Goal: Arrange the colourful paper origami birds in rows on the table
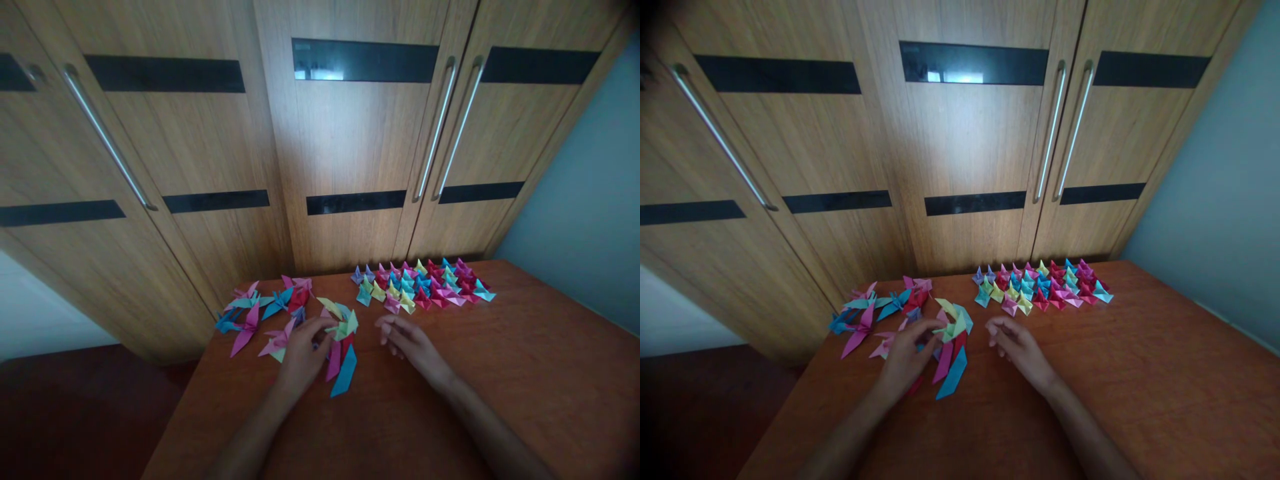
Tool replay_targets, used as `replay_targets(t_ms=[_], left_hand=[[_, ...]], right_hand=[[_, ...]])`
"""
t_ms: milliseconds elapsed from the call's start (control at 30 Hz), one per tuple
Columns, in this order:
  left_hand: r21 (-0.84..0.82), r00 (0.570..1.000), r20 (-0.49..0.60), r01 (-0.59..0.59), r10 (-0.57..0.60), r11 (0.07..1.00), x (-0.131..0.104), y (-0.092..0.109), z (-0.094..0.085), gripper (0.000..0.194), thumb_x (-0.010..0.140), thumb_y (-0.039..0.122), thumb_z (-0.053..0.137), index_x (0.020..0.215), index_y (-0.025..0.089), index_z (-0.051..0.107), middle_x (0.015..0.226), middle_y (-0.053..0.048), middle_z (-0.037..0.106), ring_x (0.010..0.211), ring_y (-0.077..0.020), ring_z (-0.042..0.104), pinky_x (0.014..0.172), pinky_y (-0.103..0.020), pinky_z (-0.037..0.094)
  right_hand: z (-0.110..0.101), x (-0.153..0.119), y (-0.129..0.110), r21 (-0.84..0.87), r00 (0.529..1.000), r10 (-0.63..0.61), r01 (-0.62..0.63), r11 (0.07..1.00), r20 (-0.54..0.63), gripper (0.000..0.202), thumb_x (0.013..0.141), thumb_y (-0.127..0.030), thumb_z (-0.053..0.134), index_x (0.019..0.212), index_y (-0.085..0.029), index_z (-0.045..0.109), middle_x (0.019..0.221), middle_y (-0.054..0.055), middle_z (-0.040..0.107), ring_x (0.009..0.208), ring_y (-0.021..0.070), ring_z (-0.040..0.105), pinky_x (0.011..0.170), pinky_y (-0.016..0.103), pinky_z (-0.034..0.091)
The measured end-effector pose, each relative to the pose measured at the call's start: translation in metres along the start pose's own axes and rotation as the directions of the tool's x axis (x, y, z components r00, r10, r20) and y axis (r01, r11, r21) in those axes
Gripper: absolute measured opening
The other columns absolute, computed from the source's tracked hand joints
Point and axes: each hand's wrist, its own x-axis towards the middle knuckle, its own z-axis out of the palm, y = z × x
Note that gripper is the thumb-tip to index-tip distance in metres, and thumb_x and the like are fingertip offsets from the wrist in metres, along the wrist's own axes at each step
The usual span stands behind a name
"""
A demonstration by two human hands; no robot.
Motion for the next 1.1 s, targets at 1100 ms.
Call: replay_targets(t_ms=[1100], left_hand=[[-0.395, 0.968, 0.199, 0.219, -0.15, 0.892, -0.008, 0.014, 0.034, 0.014, 0.081, 0.024, 0.058, 0.09, 0.019, 0.068, 0.077, -0.002, 0.072, 0.072, -0.0159, 0.067, 0.07, -0.025, 0.053]], right_hand=[[-0.003, 0.0, 0.013, -0.217, 0.998, 0.003, -0.019, 0.976, -0.07, 0.035, 0.088, -0.046, 0.039, 0.072, -0.02, 0.055, 0.064, 0.0, 0.057, 0.059, 0.013, 0.053, 0.055, 0.023, 0.039]])
